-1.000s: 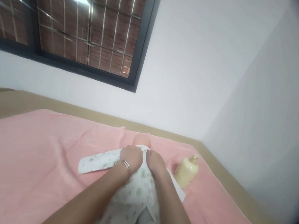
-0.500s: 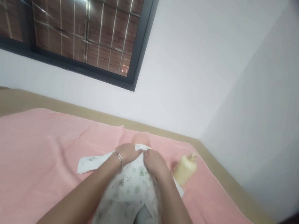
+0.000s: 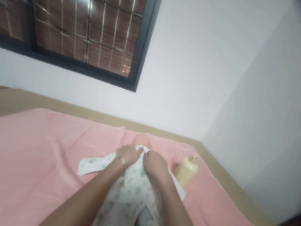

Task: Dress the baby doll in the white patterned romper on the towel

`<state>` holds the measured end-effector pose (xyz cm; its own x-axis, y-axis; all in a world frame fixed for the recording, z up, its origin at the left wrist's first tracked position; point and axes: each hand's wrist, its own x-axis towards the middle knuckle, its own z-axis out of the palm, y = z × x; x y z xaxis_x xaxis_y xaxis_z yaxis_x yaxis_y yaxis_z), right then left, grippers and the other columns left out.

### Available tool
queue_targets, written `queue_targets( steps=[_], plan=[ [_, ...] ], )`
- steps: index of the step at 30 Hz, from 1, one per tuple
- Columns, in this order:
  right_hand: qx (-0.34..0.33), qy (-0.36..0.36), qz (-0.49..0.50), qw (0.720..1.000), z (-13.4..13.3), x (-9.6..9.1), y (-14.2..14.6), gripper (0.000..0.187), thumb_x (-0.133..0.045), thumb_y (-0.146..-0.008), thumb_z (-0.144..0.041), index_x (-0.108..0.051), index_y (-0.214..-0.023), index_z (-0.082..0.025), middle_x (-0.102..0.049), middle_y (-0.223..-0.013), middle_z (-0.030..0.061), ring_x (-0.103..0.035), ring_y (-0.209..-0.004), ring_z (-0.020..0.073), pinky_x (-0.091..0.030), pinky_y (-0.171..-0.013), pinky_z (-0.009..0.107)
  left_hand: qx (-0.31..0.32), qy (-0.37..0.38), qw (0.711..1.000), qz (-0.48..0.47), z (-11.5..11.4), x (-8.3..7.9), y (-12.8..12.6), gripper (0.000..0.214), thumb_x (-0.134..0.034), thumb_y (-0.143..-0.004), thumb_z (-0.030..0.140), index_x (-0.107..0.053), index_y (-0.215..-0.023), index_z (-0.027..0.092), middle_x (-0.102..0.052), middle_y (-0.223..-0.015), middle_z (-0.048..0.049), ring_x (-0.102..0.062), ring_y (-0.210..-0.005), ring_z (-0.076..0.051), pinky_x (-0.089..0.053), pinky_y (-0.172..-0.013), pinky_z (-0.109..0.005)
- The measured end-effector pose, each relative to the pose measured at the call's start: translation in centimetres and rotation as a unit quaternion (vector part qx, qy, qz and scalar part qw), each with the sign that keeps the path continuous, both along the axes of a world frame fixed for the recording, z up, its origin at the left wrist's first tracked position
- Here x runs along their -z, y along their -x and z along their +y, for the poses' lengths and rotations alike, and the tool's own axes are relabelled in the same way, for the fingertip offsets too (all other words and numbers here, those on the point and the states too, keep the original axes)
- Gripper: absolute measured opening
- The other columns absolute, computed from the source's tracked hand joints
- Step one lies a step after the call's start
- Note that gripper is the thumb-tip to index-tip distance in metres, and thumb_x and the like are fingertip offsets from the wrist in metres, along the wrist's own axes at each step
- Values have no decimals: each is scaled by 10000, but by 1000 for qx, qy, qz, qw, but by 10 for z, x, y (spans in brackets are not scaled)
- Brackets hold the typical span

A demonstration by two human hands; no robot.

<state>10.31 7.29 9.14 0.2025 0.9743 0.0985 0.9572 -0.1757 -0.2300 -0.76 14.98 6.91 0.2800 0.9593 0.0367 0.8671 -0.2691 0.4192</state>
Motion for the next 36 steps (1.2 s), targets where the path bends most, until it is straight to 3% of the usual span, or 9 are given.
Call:
queue_targets(
  steps=[4, 12, 25, 36],
  plan=[
    [17, -15, 30, 999, 19, 19, -11, 552, -145, -923, -413, -629, -939, -147, -642, -957, 151, -587, -888, 256, -405, -733, 352, -31, -55, 997, 36, -3, 5, -8, 652, -259, -766, 669, -640, -936, 168, -646, -1018, -155, -563, -978, -324, -339, -852, -462],
    [30, -22, 94, 995, 38, 44, -27, 598, -142, -901, -518, -592, -1020, -143, -615, -1034, 148, -557, -959, 266, -386, -796, 365, -37, -34, 998, -22, 6, 12, -7, 773, -258, -677, 796, -595, -1045, 205, -641, -1027, -138, -551, -990, -346, -375, -793, -446],
    [67, -55, 72, 994, 39, 51, -26, 569, -153, -895, -537, -585, -980, -175, -614, -986, 113, -557, -907, 232, -381, -726, 310, -39, -46, 998, -32, 11, 19, -8, 695, -266, -725, 740, -577, -1073, 226, -642, -1026, -119, -556, -974, -326, -362, -802, -449],
    [78, -45, 81, 993, 37, 49, -24, 571, -161, -895, -541, -593, -979, -177, -613, -1000, 115, -557, -920, 228, -379, -741, 306, -31, -26, 999, -17, 5, 12, -6, 681, -261, -751, 706, -563, -1113, 216, -620, -1094, -132, -536, -1034, -323, -359, -818, -433]
  ],
)
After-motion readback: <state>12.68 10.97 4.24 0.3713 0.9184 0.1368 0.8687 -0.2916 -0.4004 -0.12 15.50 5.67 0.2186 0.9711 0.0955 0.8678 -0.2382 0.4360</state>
